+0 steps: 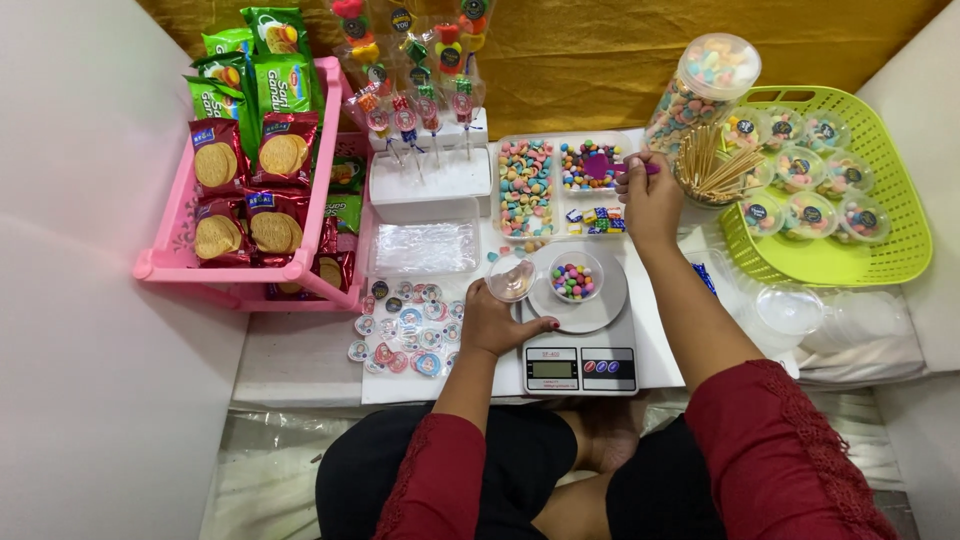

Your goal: Using a spoon to transfer small candies from a tray into a bowl on a digital scale for weighing.

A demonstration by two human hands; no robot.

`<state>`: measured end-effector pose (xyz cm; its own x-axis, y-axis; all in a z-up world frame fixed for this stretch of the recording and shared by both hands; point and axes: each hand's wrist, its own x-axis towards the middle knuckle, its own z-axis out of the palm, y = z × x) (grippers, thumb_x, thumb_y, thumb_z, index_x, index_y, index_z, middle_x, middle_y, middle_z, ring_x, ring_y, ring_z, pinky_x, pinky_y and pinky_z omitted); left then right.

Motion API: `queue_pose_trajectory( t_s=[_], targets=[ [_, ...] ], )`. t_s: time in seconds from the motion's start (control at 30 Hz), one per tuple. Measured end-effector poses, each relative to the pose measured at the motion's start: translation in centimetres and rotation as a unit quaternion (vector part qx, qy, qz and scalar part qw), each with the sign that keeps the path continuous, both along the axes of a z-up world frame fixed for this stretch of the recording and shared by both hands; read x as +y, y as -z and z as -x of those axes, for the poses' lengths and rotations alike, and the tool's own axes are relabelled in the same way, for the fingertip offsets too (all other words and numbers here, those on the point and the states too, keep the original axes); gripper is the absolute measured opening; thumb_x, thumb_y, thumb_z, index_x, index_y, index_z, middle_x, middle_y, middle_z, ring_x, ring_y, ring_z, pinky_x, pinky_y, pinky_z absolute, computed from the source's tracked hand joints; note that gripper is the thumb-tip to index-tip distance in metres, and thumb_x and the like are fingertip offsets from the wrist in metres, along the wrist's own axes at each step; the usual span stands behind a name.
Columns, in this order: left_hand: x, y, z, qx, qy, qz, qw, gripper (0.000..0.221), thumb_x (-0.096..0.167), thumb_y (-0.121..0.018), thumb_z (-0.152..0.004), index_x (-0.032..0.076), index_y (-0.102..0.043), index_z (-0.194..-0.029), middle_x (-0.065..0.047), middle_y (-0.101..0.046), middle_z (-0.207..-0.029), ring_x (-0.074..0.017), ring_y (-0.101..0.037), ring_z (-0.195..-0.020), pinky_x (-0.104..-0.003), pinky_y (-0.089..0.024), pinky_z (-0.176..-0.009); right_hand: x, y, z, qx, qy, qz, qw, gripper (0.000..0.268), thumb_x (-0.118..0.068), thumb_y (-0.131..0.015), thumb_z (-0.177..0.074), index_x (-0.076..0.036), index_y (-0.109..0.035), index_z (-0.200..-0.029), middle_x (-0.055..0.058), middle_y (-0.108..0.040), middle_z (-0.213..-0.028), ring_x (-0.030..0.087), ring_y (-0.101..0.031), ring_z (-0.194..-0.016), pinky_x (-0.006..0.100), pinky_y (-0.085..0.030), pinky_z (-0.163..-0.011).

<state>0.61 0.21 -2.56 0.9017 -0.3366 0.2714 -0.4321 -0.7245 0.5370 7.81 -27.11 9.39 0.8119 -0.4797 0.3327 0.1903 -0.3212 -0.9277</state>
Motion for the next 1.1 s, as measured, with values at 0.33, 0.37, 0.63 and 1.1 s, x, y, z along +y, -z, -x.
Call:
queue_pose_trajectory(
  t_s=[0.33, 0.37, 0.63, 1.1],
  targets=[
    [-0.2, -1.0, 0.6, -0.054, -0.010, 0.045, 0.997, 0.106, 0.086, -0.072, -0.053, 0.016, -0.068, -0.131, -0.009, -0.076, -0.115, -0.0281, -0.071, -0.107, -0.046, -0.042, -0.112, -0.8, 7.9, -4.4, 0.033, 0.104, -0.354, 0.929, 0.012, -0.023, -0.045, -0.108, -0.018, -0.056, -0.108, 0.008, -0.072, -0.069, 0.014, -0.074, -0.056, 0.022, -0.064, -0.048],
    [-0.1, -1.1, 0.5, -0.068, -0.009, 0.045, 0.997, 0.103, 0.086, -0.072, -0.054, 0.015, -0.070, -0.129, -0.008, -0.077, -0.113, -0.0278, -0.072, -0.105, -0.046, -0.044, -0.111, -0.7, 7.6, -4.1, 0.034, 0.105, -0.356, 0.928, 0.013, -0.024, -0.044, -0.108, -0.018, -0.056, -0.108, 0.008, -0.073, -0.071, 0.013, -0.075, -0.058, 0.022, -0.065, -0.051],
    [-0.1, -2.0, 0.5, -0.063, 0.000, 0.042, 0.997, 0.104, 0.085, -0.072, -0.055, 0.020, -0.066, -0.135, -0.003, -0.074, -0.123, -0.0250, -0.070, -0.110, -0.045, -0.043, -0.111, -1.0, 9.0, -3.7, 0.022, 0.109, -0.424, 0.899, 0.014, -0.028, -0.043, -0.110, -0.021, -0.055, -0.110, 0.012, -0.078, -0.077, 0.018, -0.079, -0.061, 0.026, -0.068, -0.053],
    [-0.1, -1.6, 0.4, -0.028, 0.004, 0.025, 0.999, 0.106, 0.088, -0.069, -0.056, 0.023, -0.062, -0.140, 0.000, -0.072, -0.129, -0.0236, -0.068, -0.116, -0.044, -0.041, -0.113, 1.6, 7.3, -5.8, 0.054, 0.115, -0.357, 0.926, 0.013, -0.027, -0.045, -0.109, -0.023, -0.057, -0.111, 0.006, -0.076, -0.080, 0.012, -0.078, -0.068, 0.020, -0.068, -0.060]
  ],
)
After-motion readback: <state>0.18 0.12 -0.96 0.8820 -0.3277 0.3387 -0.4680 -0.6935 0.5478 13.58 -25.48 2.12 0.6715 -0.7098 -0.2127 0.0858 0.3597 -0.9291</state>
